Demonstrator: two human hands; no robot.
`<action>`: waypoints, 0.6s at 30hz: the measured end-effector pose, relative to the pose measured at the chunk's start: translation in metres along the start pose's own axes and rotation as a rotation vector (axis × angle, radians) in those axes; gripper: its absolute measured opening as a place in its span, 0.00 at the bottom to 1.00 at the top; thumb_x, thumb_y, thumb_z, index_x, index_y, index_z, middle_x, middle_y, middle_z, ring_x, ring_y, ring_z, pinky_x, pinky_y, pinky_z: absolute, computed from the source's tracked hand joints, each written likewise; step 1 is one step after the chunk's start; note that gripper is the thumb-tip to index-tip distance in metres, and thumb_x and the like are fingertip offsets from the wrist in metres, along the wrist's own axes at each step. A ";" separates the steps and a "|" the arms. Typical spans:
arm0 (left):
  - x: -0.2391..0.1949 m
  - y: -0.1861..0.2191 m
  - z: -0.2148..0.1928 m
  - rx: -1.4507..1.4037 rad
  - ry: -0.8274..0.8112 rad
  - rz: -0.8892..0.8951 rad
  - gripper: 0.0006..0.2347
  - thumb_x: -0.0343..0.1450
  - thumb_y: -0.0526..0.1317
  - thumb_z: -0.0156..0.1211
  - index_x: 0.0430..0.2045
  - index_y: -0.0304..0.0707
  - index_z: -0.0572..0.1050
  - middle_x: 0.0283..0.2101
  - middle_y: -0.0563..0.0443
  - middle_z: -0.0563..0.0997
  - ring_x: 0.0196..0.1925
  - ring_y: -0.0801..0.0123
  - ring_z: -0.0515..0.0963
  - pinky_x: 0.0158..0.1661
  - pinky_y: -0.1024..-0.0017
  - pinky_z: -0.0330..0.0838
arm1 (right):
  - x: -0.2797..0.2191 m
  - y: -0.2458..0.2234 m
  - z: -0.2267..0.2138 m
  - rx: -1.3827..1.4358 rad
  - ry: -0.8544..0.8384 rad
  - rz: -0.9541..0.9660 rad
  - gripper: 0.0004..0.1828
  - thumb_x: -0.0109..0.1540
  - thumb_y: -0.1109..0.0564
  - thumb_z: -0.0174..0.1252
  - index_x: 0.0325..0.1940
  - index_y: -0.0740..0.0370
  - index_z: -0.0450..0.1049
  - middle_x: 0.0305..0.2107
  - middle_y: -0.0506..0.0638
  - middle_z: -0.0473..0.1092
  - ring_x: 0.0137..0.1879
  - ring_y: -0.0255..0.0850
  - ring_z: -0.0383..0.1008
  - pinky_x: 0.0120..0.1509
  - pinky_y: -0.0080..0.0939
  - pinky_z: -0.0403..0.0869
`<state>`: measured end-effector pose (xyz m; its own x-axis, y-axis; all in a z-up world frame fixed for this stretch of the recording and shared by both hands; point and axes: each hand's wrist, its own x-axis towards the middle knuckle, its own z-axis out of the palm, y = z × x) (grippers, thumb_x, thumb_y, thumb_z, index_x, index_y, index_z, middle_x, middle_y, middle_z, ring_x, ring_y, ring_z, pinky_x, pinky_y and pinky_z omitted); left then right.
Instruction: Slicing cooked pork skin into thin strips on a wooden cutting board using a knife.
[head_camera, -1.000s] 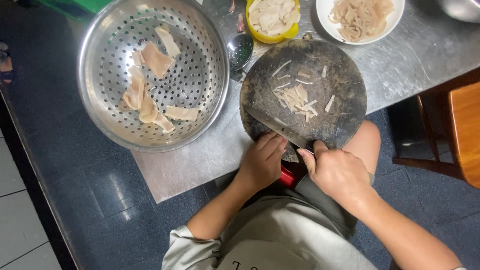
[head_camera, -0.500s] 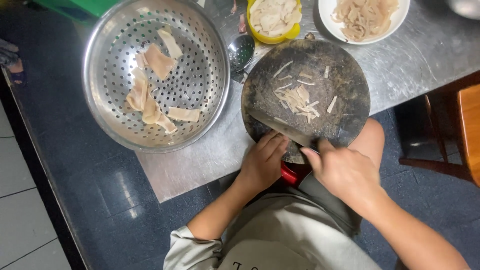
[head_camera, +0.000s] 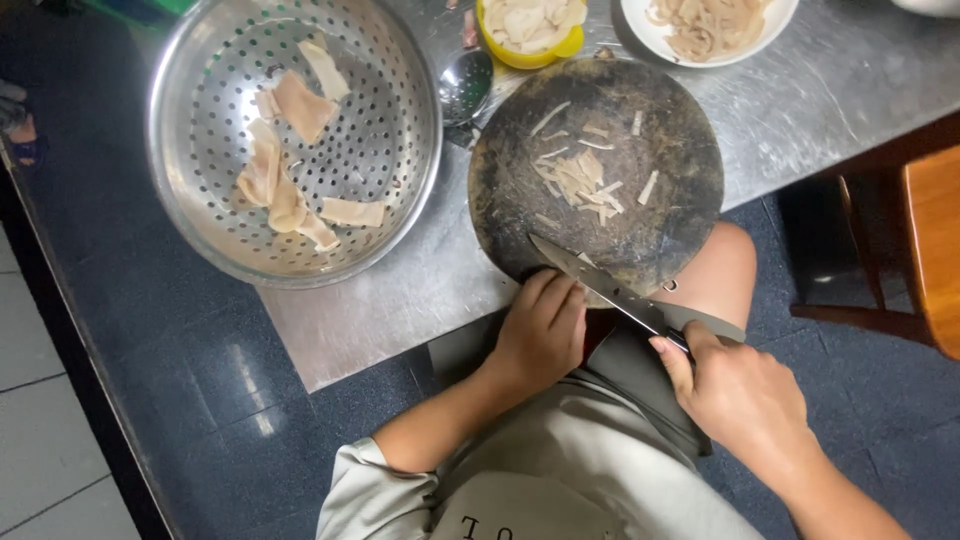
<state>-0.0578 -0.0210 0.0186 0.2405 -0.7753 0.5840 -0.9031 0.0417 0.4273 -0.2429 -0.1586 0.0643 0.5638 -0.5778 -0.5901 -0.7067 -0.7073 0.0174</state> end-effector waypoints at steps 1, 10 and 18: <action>0.004 0.003 0.001 -0.009 -0.005 0.006 0.04 0.74 0.24 0.49 0.36 0.16 0.73 0.37 0.30 0.76 0.40 0.44 0.75 0.48 0.52 0.76 | -0.001 0.000 0.001 0.005 -0.002 0.010 0.31 0.67 0.25 0.36 0.41 0.51 0.67 0.22 0.59 0.76 0.33 0.67 0.78 0.32 0.63 0.74; 0.009 0.007 0.010 -0.011 -0.041 -0.004 0.06 0.75 0.25 0.46 0.29 0.25 0.71 0.30 0.42 0.68 0.33 0.52 0.68 0.44 0.58 0.71 | -0.003 -0.003 0.000 0.057 -0.053 0.050 0.32 0.67 0.24 0.34 0.45 0.50 0.68 0.24 0.62 0.76 0.34 0.70 0.77 0.33 0.64 0.74; -0.002 0.005 0.009 -0.047 -0.120 -0.075 0.08 0.77 0.32 0.49 0.43 0.22 0.73 0.42 0.38 0.75 0.41 0.48 0.74 0.47 0.58 0.73 | -0.002 -0.012 0.003 0.049 -0.051 0.080 0.32 0.67 0.24 0.34 0.45 0.50 0.68 0.25 0.62 0.77 0.36 0.72 0.78 0.35 0.66 0.75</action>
<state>-0.0658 -0.0249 0.0133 0.2598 -0.8472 0.4634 -0.8659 0.0080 0.5001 -0.2364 -0.1476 0.0624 0.4833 -0.6089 -0.6290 -0.7693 -0.6383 0.0268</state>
